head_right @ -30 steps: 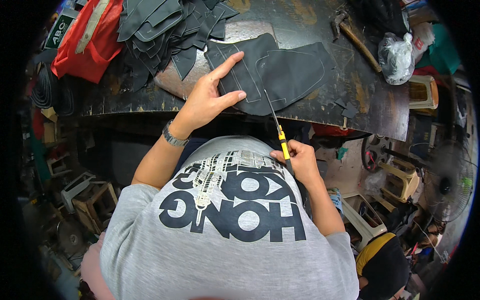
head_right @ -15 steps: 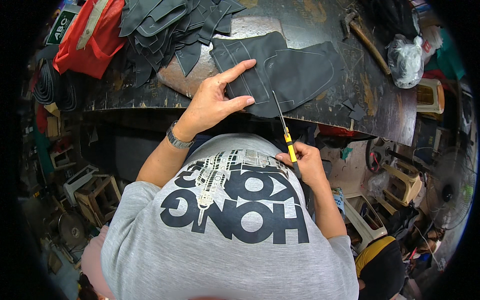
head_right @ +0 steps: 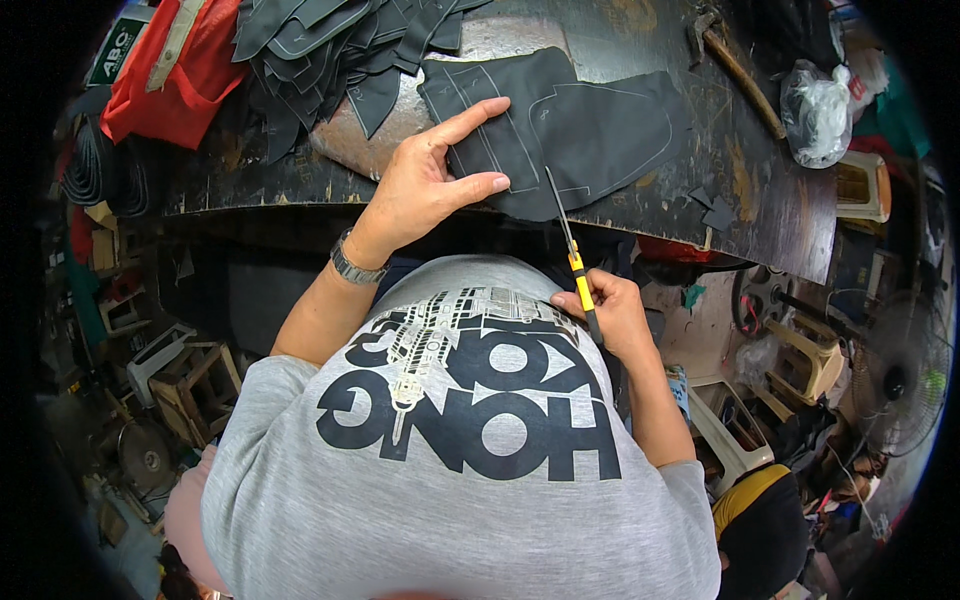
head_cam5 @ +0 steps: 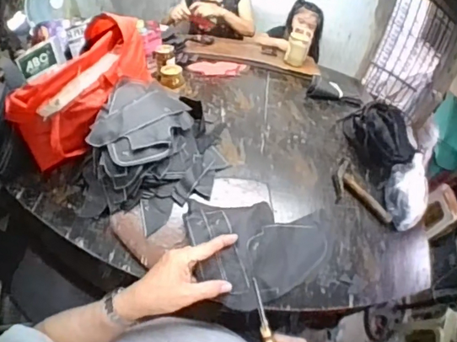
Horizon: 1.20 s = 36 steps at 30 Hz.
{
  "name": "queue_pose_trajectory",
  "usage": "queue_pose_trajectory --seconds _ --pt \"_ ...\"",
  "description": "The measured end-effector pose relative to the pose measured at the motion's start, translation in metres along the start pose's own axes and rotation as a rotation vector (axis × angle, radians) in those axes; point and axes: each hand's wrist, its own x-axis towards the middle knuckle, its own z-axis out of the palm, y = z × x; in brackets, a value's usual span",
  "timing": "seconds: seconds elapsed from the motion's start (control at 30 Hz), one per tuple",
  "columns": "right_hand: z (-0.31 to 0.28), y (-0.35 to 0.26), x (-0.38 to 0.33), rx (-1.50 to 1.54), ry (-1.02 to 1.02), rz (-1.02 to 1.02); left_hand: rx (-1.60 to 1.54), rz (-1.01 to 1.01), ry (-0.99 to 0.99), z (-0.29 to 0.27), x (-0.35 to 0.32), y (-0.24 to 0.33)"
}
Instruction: The person uses shears to cut black leather pieces on a workbench. They repeatedly pick up leather pieces, align them, and cut along marked lines, then place the cut pieces back on the bench.
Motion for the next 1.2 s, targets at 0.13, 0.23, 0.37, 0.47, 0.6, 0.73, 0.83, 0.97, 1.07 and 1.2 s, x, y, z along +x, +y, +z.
queue_pose_trajectory --seconds 0.13,0.23,0.37,0.47,0.6,0.73,0.83,0.97,1.07,1.2 --pt "-0.004 0.001 -0.001 0.083 -0.075 0.018 -0.029 -0.012 0.021 0.002 0.002 0.001" --pt "-0.013 0.0 -0.002 0.146 -0.207 -0.032 -0.032 0.07 0.106 0.011 0.008 0.001" --pt "-0.025 -0.003 0.0 0.228 -0.304 -0.084 -0.088 0.184 0.198 0.026 0.021 0.0" --pt "-0.03 -0.007 -0.001 0.312 -0.354 -0.047 -0.134 0.168 0.127 0.027 0.024 -0.001" --pt "-0.031 -0.014 -0.001 0.229 -0.358 -0.04 -0.129 0.135 0.09 0.024 0.021 -0.001" --pt "-0.031 -0.024 -0.003 0.157 -0.375 -0.085 -0.152 0.125 0.101 0.024 0.018 0.0" --pt "-0.029 -0.031 -0.007 0.078 -0.336 -0.069 -0.12 0.149 0.123 0.025 0.019 0.0" --pt "-0.028 -0.034 -0.009 0.16 -0.343 -0.018 -0.121 0.167 0.136 0.026 0.02 -0.001" --pt "-0.025 -0.032 -0.015 0.207 -0.31 0.018 -0.138 0.177 0.144 0.025 0.019 -0.002" --pt "-0.018 -0.026 -0.019 0.218 -0.253 0.021 -0.112 0.146 0.12 0.024 0.018 -0.003"
